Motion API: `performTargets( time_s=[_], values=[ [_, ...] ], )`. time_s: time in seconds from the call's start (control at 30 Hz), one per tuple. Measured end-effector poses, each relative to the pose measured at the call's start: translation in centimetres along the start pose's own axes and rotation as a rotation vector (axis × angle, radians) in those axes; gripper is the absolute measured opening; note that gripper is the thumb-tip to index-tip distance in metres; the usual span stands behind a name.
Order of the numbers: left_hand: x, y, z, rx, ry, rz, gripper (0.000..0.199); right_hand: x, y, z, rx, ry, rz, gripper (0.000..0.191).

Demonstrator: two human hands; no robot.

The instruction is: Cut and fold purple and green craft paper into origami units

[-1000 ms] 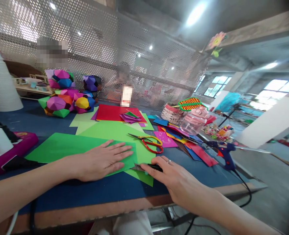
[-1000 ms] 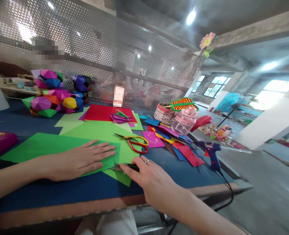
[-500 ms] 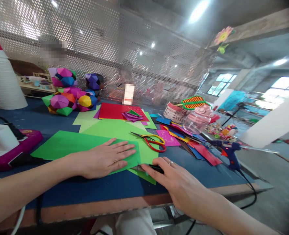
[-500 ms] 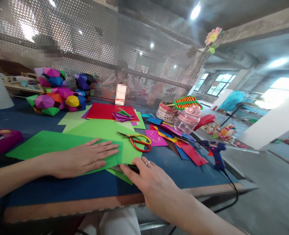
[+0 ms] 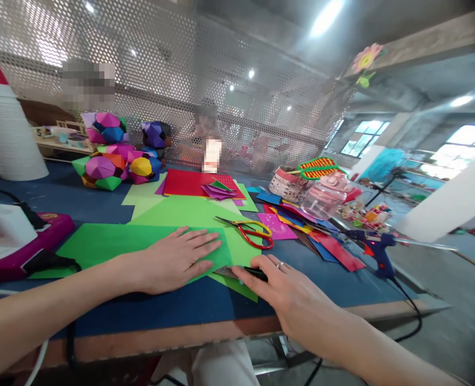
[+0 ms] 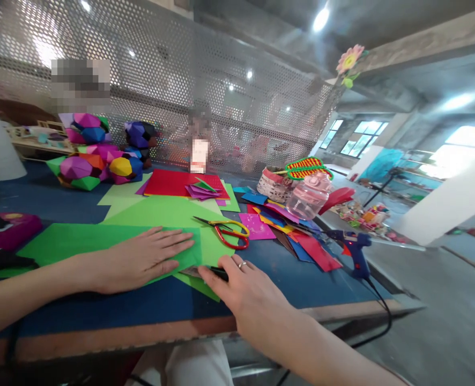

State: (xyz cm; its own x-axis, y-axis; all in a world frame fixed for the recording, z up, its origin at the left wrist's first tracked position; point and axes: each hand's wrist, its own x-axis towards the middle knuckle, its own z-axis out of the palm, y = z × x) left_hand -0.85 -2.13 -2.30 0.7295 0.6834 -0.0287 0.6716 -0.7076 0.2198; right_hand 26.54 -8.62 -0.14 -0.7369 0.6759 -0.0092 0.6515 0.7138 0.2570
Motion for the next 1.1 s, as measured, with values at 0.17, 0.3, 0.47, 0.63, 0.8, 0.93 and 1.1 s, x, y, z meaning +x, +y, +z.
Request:
performTargets(
  time_s=[0.17, 0.3, 0.47, 0.63, 0.8, 0.93, 1.1],
  values=[
    [0.0, -0.9, -0.7, 0.023, 0.055, 0.052, 0.059, 0.1, 0.9, 0.4, 0.007, 0.033, -0.045, 0.083],
    [0.1, -1.5, -0.2, -0.046, 0.004, 0.092, 0.063, 0.3, 1.0, 0.4, 0.044, 0.032, -0.05, 0.082],
    [0.4, -1.4, -0.1, -0.018, -0.026, 0.089, 0.056, 0.8, 0.4, 0.1, 0.063, 0.012, -0.054, 0.083],
    [0.4, -1.3, -0.4, -0.011, -0.059, 0.097, 0.052, 0.5, 0.2, 0.2, 0.03, 0.016, -0.064, 0.088],
    [0.5, -1.5, -0.2, -0.027, -0.071, 0.099, 0.053, -0.1, -0.2, 0.3, 0.01, 0.008, -0.047, 0.096],
    [0.6, -1.6, -0.1, -0.026, -0.068, 0.096, 0.053, 0.5, -0.5, 0.0, 0.003, 0.013, -0.054, 0.092],
    [0.6, -1.8, 0.0, -0.037, -0.061, 0.104, 0.054, 0.5, -1.1, -0.4, 0.004, 0.035, -0.073, 0.093]
  ],
)
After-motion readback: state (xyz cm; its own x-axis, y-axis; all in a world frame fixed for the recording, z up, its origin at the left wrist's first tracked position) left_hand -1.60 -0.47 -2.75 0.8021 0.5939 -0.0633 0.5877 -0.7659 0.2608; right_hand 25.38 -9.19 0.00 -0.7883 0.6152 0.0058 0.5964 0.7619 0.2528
